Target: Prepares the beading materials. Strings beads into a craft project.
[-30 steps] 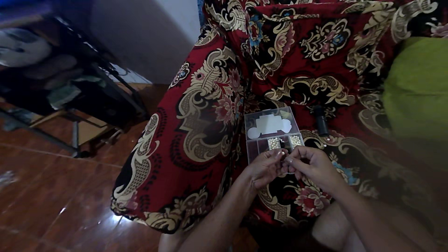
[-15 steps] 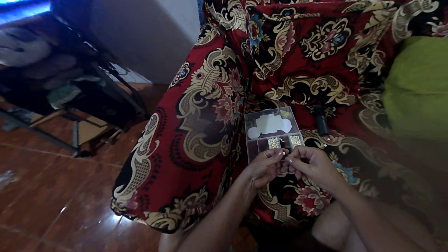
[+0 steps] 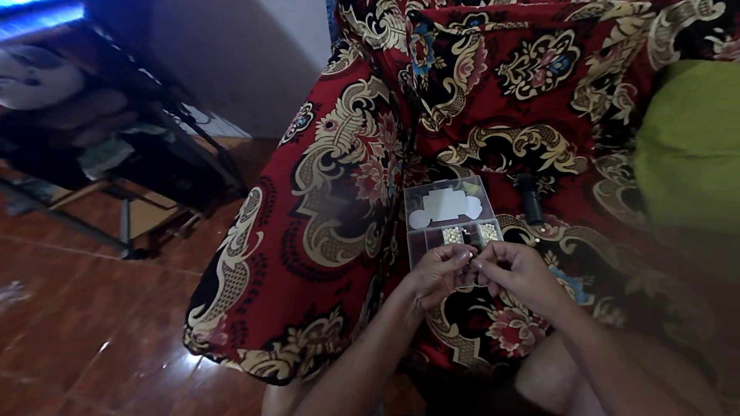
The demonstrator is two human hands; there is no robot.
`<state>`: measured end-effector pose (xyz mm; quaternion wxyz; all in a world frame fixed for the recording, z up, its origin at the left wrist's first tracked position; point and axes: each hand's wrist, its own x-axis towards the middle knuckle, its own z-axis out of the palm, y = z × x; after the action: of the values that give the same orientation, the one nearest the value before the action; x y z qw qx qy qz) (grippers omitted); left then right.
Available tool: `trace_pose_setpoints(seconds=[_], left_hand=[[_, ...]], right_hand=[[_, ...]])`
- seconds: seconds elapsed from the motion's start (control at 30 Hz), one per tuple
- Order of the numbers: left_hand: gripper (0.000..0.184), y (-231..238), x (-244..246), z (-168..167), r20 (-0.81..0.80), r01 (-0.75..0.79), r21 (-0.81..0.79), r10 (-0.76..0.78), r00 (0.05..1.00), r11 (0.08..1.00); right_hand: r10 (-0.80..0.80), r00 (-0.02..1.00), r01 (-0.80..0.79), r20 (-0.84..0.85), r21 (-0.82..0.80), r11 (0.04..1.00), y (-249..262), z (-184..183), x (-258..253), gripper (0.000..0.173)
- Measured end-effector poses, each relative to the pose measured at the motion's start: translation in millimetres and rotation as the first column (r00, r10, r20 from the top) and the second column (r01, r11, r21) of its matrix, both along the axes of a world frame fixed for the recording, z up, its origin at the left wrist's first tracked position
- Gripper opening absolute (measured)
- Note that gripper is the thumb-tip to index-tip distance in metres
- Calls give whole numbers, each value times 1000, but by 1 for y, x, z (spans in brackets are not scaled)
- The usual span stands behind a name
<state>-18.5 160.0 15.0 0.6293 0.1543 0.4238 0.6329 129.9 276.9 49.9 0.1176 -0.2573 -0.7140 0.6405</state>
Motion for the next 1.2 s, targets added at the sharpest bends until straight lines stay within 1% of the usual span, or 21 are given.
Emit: trace_pose_setpoints(seconds=[0.2, 0.37, 0.47, 0.6, 0.67, 0.73, 0.9, 1.0, 1.13, 1.17, 1.2], left_hand=[[21, -1, -1, 0, -29, 0, 32, 1, 1000, 999], [22, 0, 0, 3, -105, -24, 40, 28, 994, 999], [20, 0, 1, 6, -186, -46, 59, 56, 981, 997], [15, 1, -1, -2, -377, -72, 201, 145, 915, 977], [13, 1, -2, -2, -436, -79, 261, 190, 880, 962], [14, 1, -2, -1, -451, -89, 278, 212, 867, 957], [13, 1, 0, -1, -416, -130, 302, 254, 873, 944], [9, 2, 0, -2, -470, -148, 316, 290, 833, 937], [7, 1, 0, 4, -576, -178, 292, 322, 751, 940], [7, 1, 0, 5, -585, -183, 290, 325, 743, 939], [8, 1, -1, 7, -586, -191, 289, 331, 739, 938]], right_hand=[[0, 1000, 0, 4, 4, 1000, 1, -1, 0, 8], [-6, 1000, 6, 8, -5, 1000, 1, 2, 0, 8], [-6, 1000, 6, -3, -17, 1000, 1, 2, 0, 8], [-4, 1000, 2, -26, -92, 996, 2, 2, 1, 7], [-8, 999, 1, -48, -147, 989, 3, 2, 1, 7], [-18, 998, 5, -67, -185, 983, 3, 3, 1, 7], [-18, 996, -2, -87, -220, 976, 3, 4, 1, 7], [24, 996, -44, -90, -229, 972, 4, 3, 1, 10], [52, 994, -69, -94, -183, 981, 3, 0, 0, 15], [51, 995, -64, -89, -143, 988, 3, -1, 0, 14], [55, 996, -60, -73, -64, 996, 5, -2, 1, 12]])
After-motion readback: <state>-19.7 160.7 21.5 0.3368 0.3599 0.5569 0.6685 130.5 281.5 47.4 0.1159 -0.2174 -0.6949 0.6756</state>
